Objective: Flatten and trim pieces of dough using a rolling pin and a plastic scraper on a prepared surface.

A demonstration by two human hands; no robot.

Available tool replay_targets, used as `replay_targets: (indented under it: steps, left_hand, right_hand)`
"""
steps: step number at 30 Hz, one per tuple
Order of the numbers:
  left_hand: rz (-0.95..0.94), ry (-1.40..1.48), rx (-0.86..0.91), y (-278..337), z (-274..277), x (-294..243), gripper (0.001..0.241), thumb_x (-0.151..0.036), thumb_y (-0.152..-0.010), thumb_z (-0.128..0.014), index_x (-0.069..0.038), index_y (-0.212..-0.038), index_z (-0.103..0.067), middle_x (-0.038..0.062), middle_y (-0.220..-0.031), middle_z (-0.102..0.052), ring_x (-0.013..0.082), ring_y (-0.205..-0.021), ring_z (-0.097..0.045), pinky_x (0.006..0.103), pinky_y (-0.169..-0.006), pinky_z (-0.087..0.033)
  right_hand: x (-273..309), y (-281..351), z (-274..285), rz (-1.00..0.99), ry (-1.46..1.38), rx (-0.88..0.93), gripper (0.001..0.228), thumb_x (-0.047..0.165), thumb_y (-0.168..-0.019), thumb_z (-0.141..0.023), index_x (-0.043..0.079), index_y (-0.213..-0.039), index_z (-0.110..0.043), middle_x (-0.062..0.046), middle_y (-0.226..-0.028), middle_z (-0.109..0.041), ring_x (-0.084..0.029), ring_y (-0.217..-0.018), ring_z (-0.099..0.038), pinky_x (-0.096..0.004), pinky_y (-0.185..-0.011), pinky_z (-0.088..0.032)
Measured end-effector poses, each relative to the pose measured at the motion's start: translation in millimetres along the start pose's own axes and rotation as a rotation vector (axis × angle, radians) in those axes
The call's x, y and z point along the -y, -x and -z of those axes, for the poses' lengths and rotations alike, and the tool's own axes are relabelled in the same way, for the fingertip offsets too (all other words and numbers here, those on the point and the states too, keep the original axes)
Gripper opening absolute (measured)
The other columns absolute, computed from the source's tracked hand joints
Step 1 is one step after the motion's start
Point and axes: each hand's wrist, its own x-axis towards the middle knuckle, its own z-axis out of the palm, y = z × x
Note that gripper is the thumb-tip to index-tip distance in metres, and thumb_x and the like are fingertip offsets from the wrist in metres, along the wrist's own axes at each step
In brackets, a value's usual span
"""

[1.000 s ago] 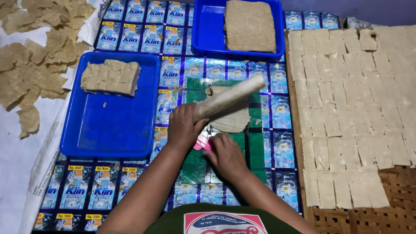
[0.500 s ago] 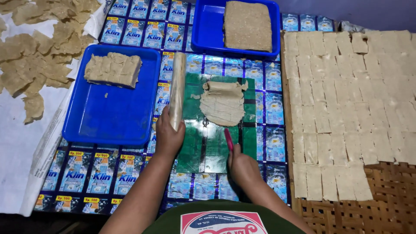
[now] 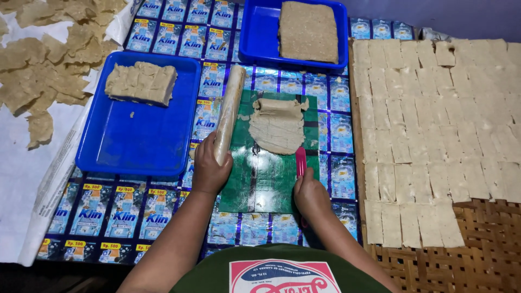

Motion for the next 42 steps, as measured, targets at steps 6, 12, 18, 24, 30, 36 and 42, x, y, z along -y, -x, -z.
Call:
replay_targets:
  steps: [6,12,18,24,30,36,42]
  left_hand:
    - [0.022,0.014,0.037,-3,4,-2,0.062,-0.022,-0.086,-0.069,-0.001,-0.142,-0.052,0.025,-0.125,-0.061,0.0455,-0.110,-0.062,0.0544,-0.096,-0.051]
    - [0.005,0.005,0.011,-2,1,0,0.063,-0.020,-0.084,-0.071,-0.001,-0.141,-0.054,0.026,-0.124,-0.062,0.0458,-0.110,-0.063,0.0544,-0.095,-0.052]
    - [0.007,0.003,0.004,-2,1,0,0.062,-0.020,-0.085,-0.071,-0.002,-0.141,-0.053,0.024,-0.125,-0.062,0.0444,-0.109,-0.064,0.0540,-0.094,-0.053]
    - [0.012,0.000,0.018,-3,4,-2,0.062,-0.023,-0.086,-0.070,-0.004,-0.142,-0.053,0.022,-0.125,-0.063,0.0417,-0.108,-0.065,0.0520,-0.093,-0.054]
    - [-0.043,0.001,-0.046,-2,-2,6,0.062,-0.021,-0.082,-0.071,-0.002,-0.139,-0.056,0.022,-0.122,-0.064,0.0418,-0.106,-0.065,0.0516,-0.092,-0.054]
    - [-0.064,0.005,-0.062,-3,-1,5,0.063,-0.020,-0.081,-0.072,-0.002,-0.140,-0.056,0.023,-0.121,-0.064,0.0423,-0.106,-0.065,0.0520,-0.092,-0.053]
    - [-0.064,0.003,-0.069,-3,-3,7,0.064,-0.020,-0.081,-0.072,-0.002,-0.140,-0.056,0.022,-0.121,-0.064,0.0417,-0.105,-0.065,0.0515,-0.091,-0.053]
  right_hand:
    - [13,-11,-1,-0.032,0.012,-0.012,0.033,0.032,-0.105,-0.030,0.005,-0.121,-0.042,-0.028,-0.082,-0.071,-0.054,-0.087,-0.071,-0.062,-0.076,-0.058]
    - [16,-38,-5,-0.032,0.043,-0.035,0.032,0.029,-0.105,-0.029,0.004,-0.120,-0.042,-0.027,-0.085,-0.072,-0.054,-0.088,-0.072,-0.061,-0.077,-0.058]
    - [26,-76,5,-0.033,0.060,-0.055,0.038,0.026,-0.104,-0.031,-0.002,-0.128,-0.039,-0.031,-0.092,-0.071,-0.055,-0.096,-0.070,-0.063,-0.083,-0.057]
    - [18,-118,7,-0.056,0.012,-0.027,0.042,0.033,-0.102,-0.031,0.000,-0.127,-0.039,-0.030,-0.098,-0.070,-0.056,-0.100,-0.069,-0.065,-0.085,-0.055]
    - [83,-40,23,0.052,-0.041,0.017,0.038,0.029,-0.103,-0.034,0.001,-0.127,-0.042,-0.033,-0.093,-0.070,-0.057,-0.095,-0.069,-0.064,-0.080,-0.055]
    - [92,-22,-10,0.133,-0.039,0.064,0.042,0.026,-0.102,-0.034,-0.002,-0.133,-0.039,-0.033,-0.088,-0.071,-0.057,-0.091,-0.070,-0.064,-0.076,-0.056]
    - [103,-22,-14,0.080,-0.064,0.135,0.033,0.028,-0.101,-0.033,0.004,-0.123,-0.041,-0.032,-0.092,-0.071,-0.056,-0.095,-0.069,-0.064,-0.081,-0.055]
